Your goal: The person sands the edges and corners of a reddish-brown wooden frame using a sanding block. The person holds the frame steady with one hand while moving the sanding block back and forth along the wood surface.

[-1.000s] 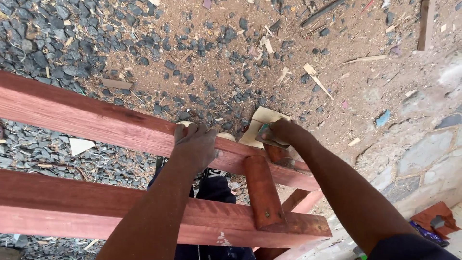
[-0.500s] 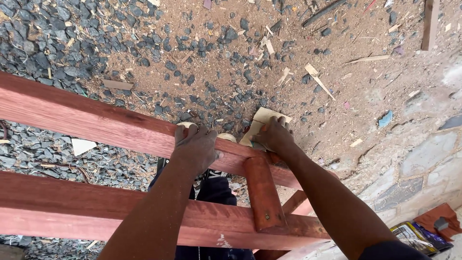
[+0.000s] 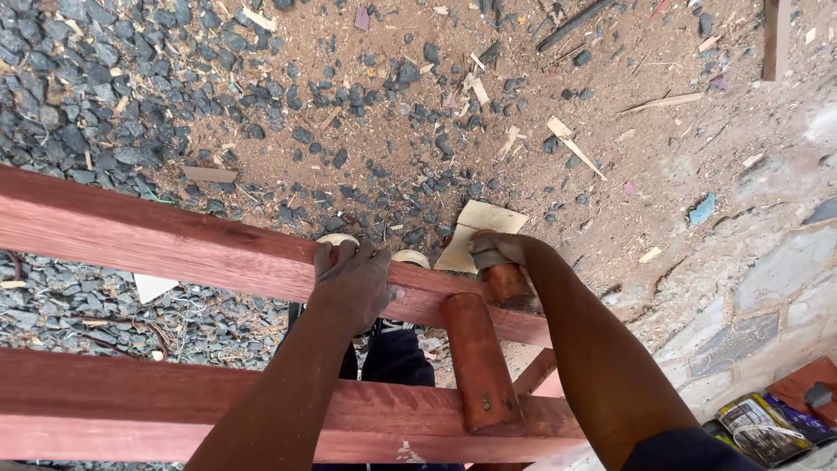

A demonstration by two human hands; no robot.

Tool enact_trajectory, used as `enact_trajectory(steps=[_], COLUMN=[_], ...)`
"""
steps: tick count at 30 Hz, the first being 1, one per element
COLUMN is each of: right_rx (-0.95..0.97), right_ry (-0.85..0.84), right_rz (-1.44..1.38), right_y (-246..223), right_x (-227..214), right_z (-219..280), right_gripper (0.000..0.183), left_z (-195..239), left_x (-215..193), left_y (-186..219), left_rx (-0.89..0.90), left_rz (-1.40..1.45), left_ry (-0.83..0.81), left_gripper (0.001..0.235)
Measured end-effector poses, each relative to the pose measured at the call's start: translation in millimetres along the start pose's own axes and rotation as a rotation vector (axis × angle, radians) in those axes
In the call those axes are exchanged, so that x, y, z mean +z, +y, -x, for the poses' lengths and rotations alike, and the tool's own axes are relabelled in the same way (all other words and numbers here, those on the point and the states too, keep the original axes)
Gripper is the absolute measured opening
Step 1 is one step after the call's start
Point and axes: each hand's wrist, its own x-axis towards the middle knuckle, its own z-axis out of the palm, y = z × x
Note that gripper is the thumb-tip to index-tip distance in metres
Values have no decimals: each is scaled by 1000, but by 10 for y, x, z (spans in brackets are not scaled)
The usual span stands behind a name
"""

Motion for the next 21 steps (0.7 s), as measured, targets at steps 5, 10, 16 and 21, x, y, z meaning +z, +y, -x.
enact_trajectory(steps=[5, 10, 16, 21], right_rx=[-2, 35, 103, -104], right_ry=[229, 350, -109, 56], right_rz=[708, 1221, -150, 1160], right_y=[-180, -234, -80, -794], right_x=[260, 421, -60, 397], right_z=[-114, -340, -154, 529], right_gripper=[48, 62, 43, 40], left_z=[-24, 17, -37, -14], left_x=[13, -49, -25, 40], left_y=[8, -4, -6, -5], left_rx=[-20, -29, -20, 1], left_rz=[-2, -16, -33, -21], left_ry=[-15, -41, -71, -19], left_gripper=[55, 55, 53, 56])
